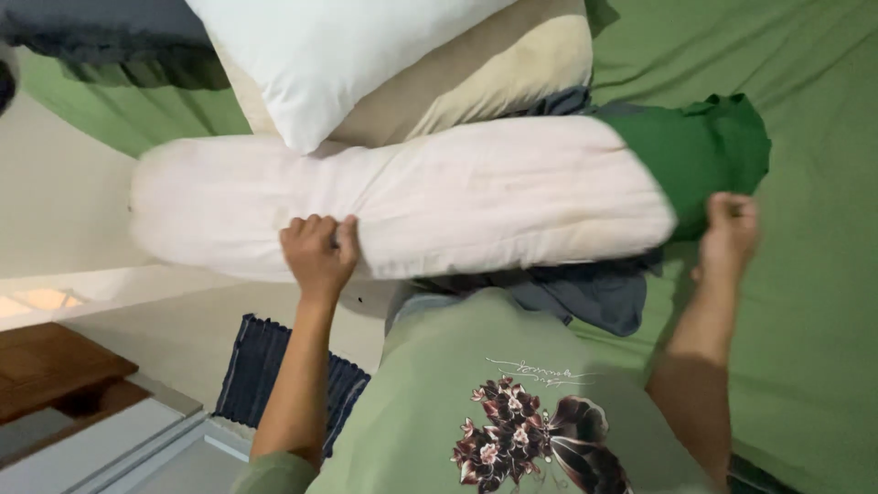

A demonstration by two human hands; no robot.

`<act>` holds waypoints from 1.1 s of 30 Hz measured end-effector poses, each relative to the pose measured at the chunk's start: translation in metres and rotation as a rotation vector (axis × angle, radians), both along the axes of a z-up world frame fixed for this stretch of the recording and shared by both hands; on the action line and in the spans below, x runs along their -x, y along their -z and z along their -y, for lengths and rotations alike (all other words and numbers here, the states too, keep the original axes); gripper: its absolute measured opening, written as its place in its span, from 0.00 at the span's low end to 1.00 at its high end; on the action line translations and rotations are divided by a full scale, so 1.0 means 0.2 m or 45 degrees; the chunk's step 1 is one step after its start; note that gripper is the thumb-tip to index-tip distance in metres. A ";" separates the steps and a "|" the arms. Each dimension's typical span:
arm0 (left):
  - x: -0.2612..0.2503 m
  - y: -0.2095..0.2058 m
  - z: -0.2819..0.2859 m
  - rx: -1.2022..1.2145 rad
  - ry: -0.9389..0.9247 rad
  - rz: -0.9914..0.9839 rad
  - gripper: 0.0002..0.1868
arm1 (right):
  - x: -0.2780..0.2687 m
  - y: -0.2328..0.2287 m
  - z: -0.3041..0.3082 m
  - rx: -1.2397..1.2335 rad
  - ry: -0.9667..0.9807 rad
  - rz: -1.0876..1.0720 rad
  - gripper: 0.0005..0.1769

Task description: The person is putting a green pillowcase onto a long bolster pillow on a bed, adjusting the fabric as they pull it along the length of the pillow.

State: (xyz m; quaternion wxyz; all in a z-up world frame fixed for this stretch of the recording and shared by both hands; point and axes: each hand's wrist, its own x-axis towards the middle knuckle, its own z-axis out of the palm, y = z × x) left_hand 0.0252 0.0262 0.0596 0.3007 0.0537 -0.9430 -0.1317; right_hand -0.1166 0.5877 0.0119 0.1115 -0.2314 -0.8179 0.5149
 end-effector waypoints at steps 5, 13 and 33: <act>-0.03 0.05 -0.27 -0.122 0.066 0.324 0.27 | -0.12 0.40 -0.11 0.238 0.274 0.167 0.05; -0.07 0.15 -0.48 -0.122 0.152 0.288 0.44 | -0.27 0.24 -0.09 -0.066 0.280 0.206 0.06; 0.24 0.11 -0.33 -0.072 0.335 0.503 0.66 | 0.30 0.26 0.12 -0.938 -0.194 -0.006 0.08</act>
